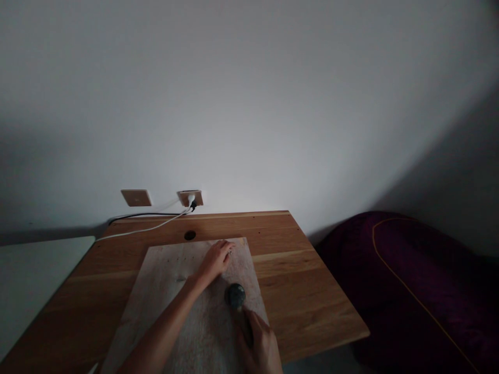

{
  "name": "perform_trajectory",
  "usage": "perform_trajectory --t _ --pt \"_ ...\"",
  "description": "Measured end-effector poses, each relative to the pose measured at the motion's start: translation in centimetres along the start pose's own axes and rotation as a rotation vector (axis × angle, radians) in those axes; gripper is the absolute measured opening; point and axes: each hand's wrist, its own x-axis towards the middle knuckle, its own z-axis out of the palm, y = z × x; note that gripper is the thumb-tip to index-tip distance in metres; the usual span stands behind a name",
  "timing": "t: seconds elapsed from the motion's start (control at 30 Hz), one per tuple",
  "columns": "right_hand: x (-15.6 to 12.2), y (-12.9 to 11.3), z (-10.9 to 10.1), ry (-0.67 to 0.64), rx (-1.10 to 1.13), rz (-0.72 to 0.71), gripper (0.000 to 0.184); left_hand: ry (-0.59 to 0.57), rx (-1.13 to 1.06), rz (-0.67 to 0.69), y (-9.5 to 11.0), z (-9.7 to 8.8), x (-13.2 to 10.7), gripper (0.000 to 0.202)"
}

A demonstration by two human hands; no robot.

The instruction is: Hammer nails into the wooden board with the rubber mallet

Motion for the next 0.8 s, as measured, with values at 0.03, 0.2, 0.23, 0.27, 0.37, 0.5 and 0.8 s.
perform_trajectory --t 0.03,0.2,0.23,0.27,0.37,0.5,0.8 --pt "0.0 0.1 0.0 -0.001 0.000 0.002 0.033 0.007 0.003 0.003 0.2 -0.6 -0.4 0.044" --pt "-0.3 0.4 0.1 -0.022 0.022 0.009 0.037 0.002 0.110 0.014 -0.5 -5.4 -4.7 0.032" --pt "-0.3 0.5 0.2 -0.027 0.032 0.013 0.037 0.007 0.153 0.004 -1.0 -6.3 -5.9 0.031" --pt "-0.4 0.5 0.3 -0.025 0.040 0.023 0.037 0.022 0.199 -0.012 -1.6 -7.2 -7.2 0.029" --pt "-0.8 0.8 1.0 0.015 0.051 0.059 0.043 0.059 0.304 -0.090 -3.3 -8.8 -11.0 0.027" --pt "-1.1 1.3 1.7 0.056 0.043 0.100 0.053 0.062 0.326 -0.215 -4.6 -9.1 -13.8 0.029" --pt "-0.9 1.0 1.4 0.068 0.014 0.081 0.054 -0.071 0.112 -0.232 -2.5 -6.6 -12.2 0.023"
